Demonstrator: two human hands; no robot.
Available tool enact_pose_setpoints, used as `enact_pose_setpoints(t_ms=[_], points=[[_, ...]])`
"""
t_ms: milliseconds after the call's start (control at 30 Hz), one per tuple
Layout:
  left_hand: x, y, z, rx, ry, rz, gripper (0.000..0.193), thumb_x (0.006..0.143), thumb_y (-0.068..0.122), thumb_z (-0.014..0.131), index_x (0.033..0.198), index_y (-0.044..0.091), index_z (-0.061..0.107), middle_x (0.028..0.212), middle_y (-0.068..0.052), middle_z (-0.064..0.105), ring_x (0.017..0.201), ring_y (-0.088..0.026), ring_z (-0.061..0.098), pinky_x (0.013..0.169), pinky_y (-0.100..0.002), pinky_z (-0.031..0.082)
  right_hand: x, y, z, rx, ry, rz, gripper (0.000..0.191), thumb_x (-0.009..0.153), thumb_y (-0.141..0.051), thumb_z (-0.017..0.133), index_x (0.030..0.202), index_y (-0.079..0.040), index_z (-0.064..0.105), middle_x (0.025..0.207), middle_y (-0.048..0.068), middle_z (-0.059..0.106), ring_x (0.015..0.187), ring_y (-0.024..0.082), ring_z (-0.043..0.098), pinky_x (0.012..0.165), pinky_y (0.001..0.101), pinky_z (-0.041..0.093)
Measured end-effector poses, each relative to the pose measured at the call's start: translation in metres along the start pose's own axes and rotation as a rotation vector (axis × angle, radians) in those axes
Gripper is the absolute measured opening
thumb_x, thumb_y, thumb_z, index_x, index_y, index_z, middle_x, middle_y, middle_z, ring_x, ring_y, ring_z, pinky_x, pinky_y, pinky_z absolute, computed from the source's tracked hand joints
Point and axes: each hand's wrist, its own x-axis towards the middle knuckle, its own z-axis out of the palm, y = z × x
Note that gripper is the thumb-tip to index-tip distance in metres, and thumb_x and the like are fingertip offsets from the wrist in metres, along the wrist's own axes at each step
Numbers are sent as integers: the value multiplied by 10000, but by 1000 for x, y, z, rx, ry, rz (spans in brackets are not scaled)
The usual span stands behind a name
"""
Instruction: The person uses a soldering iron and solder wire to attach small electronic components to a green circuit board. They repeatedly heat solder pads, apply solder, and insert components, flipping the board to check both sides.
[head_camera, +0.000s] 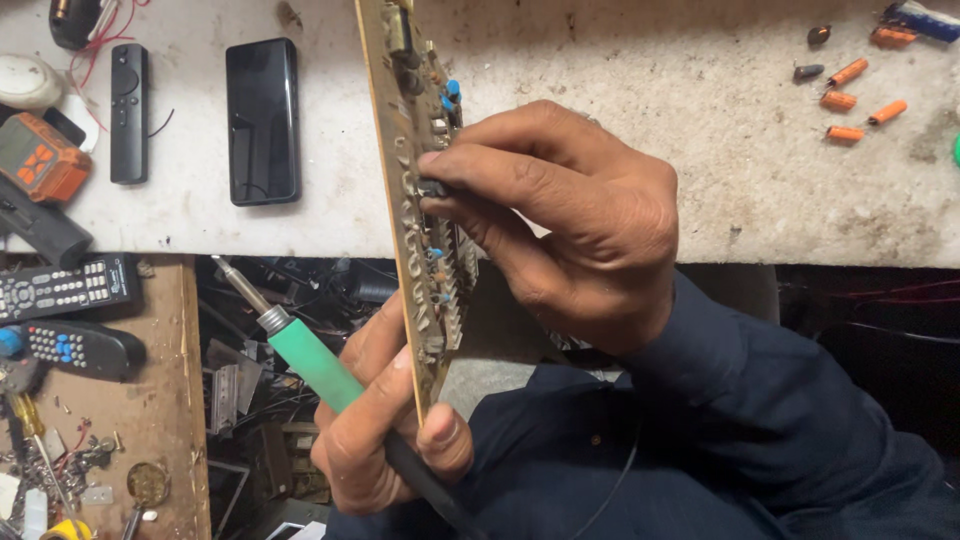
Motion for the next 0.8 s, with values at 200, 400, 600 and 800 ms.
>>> enact_pose_setpoints(t_ms=[200,400,600,800], points=[[-4,-8,14,25,126,77,277,1110,271,581,1271,54,519,1208,-327,687,1167,-356,743,956,-397,634,0,-1,-3,-17,17,-19,275,969,86,800,1207,6,688,1109,124,689,955,177,729,801,245,639],[-4,-4,16,23,78,83,283,1114,267,570,1269,37,512,1216,-334,677,1175,-364,731,946,-388,634,-4,-5,-5,6,56,-12,285,924,18,826,1170,10,683,1105,148,686,983,196,723,773,246,613],[-4,-1,14,13,69,70,271,1119,268,568,1274,51,516,1234,-319,676,1175,-350,727,975,-409,637,-14,-12,-1,-4,119,77,238,976,22,815,1179,-6,693,1127,143,704,977,180,748,829,249,648],[-3,-3,11,57,44,106,241,1123,238,552,1258,47,497,1194,-340,669,1175,-399,724,969,-438,644,-22,-12,6,-21,168,74,239,985,37,795,1197,6,687,1123,140,701,967,178,739,816,242,638]])
